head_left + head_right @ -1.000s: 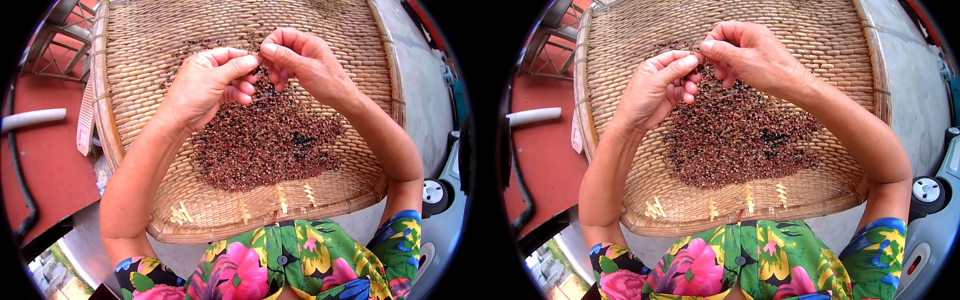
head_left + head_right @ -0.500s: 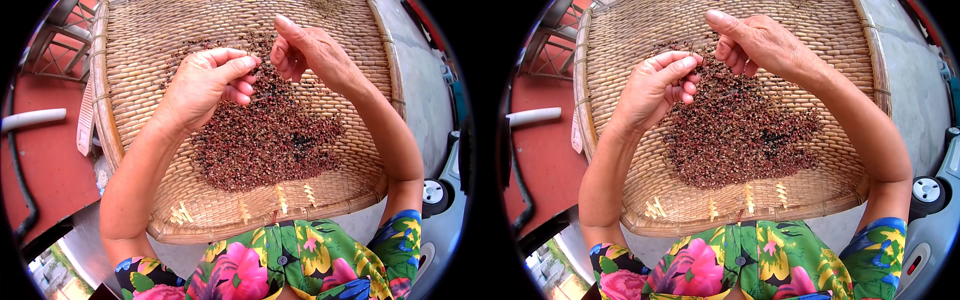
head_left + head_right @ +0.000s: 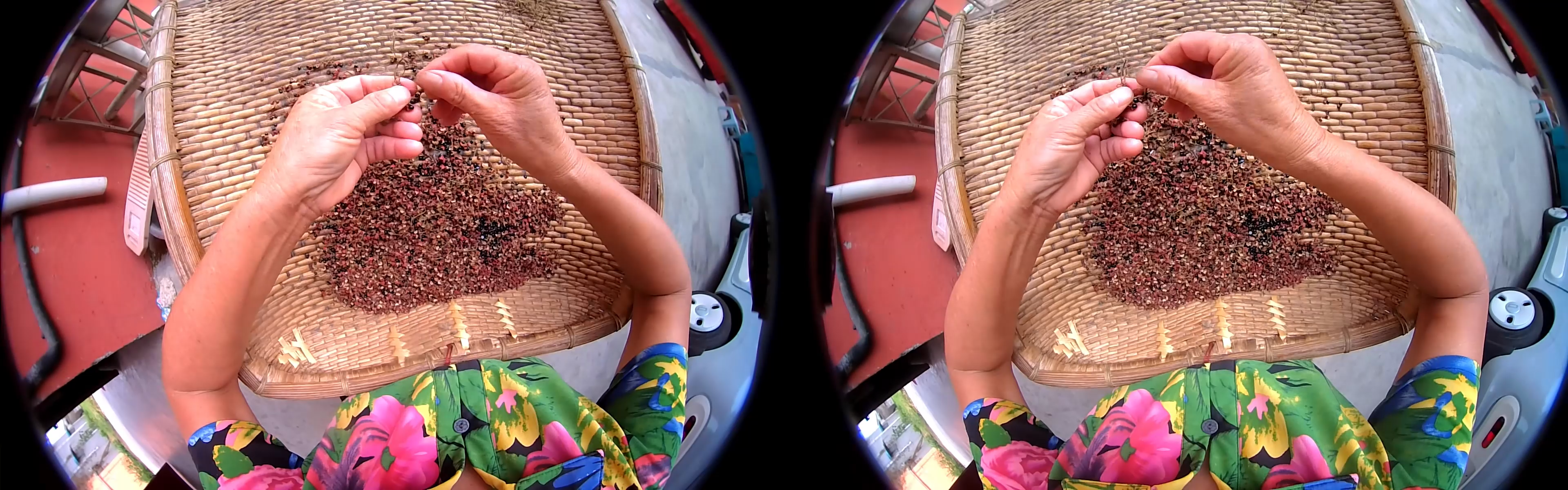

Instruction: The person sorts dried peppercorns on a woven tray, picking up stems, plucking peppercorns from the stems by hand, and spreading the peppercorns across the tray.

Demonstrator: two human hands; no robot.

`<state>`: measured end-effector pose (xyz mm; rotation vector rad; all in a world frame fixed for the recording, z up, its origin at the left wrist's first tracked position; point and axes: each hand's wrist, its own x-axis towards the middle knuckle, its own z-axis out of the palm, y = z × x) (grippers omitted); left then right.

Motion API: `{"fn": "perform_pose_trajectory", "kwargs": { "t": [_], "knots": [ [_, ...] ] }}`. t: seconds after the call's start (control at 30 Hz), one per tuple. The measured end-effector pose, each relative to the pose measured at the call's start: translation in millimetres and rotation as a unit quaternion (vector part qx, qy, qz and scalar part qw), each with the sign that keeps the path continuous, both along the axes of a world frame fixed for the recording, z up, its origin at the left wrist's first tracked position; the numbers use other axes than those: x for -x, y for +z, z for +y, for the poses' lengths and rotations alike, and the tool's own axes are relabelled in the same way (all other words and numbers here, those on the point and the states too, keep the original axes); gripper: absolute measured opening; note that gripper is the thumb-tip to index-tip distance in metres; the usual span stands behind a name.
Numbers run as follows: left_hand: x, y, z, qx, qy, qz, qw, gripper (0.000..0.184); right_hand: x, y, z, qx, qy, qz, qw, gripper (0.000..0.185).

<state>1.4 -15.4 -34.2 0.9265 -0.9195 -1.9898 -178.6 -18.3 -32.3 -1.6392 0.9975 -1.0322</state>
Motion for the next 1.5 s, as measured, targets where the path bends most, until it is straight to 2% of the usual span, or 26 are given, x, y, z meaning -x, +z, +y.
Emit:
{"fn": "perform_pose_trajectory", "kwargs": {
  "t": [0.13,0.33,0.37,0.43,0.57,0.63,0.67,0.73,0.8,0.87,0.9,0.97,1.1,1.27,1.33,1.4,1.5],
  "knots": [
    [1.3,0.7,-0.5,-0.001,0.017,0.033,0.999,0.017,-0.7,-0.4,1.2,-0.044,0.017,-0.017,0.999,0.018],
    [1.3,-1.4,-0.3,0.012,-0.001,0.01,1.0,0.016,-3.1,1.5,4.8,-0.123,0.019,-0.051,0.991,0.019],
    [0.6,-2.3,-0.7,0.013,-0.002,0.009,1.0,0.016,-3.4,0.5,4.9,-0.123,0.018,-0.051,0.991,0.019],
    [-0.8,-4.1,-1.8,-0.009,-0.021,-0.012,1.0,0.017,-2.9,-1.4,5.0,-0.045,0.032,-0.011,0.998,0.019],
    [2.2,1.0,0.5,-0.035,-0.044,-0.025,0.998,0.017,-0.3,-1.8,0.6,-0.005,0.031,0.018,0.999,0.018],
    [3.2,6.0,0.9,-0.014,-0.065,-0.038,0.997,0.017,-1.9,5.0,1.9,-0.12,-0.008,-0.026,0.992,0.019],
    [2.6,7.2,1.3,-0.014,-0.065,-0.038,0.997,0.017,-1.1,6.2,1.3,-0.121,-0.008,-0.026,0.992,0.019],
    [0.4,9.3,1.2,-0.012,-0.075,-0.026,0.997,0.018,1.2,8.3,-0.1,-0.253,0.039,-0.142,0.956,0.021],
    [-3.1,6.4,-0.5,-0.012,-0.079,0.001,0.997,0.017,-0.9,9.0,1.0,-0.272,0.045,-0.163,0.947,0.024],
    [-2.2,6.3,-0.2,-0.013,-0.084,0.029,0.996,0.017,-1.9,8.8,0.9,-0.22,0.023,-0.105,0.97,0.025],
    [0.9,8.2,1.6,-0.012,-0.081,0.0,0.997,0.018,-1.7,9.9,0.5,-0.22,0.022,-0.105,0.97,0.025],
    [3.7,7.6,3.6,-0.012,-0.078,-0.029,0.996,0.019,-1.6,12.7,-0.5,-0.097,0.027,-0.029,0.995,0.024],
    [4.0,6.3,4.4,-0.013,-0.054,-0.003,0.998,0.02,0.7,13.1,-0.9,-0.134,0.011,-0.034,0.99,0.021],
    [1.9,4.0,1.0,-0.026,-0.072,0.053,0.996,0.019,1.3,12.5,-0.8,-0.085,0.032,0.01,0.996,0.019],
    [2.0,-0.5,1.4,0.003,-0.066,-0.004,0.998,0.018,1.3,12.7,-0.5,-0.073,0.02,0.025,0.997,0.019],
    [3.5,3.7,2.5,-0.007,-0.044,-0.01,0.999,0.017,2.0,12.9,-0.9,-0.061,0.008,0.04,0.997,0.019],
    [2.7,8.2,5.3,-0.049,-0.107,-0.046,0.992,0.018,11.9,14.0,-11.5,-0.009,-0.027,0.076,0.997,0.02]
  ]
}}
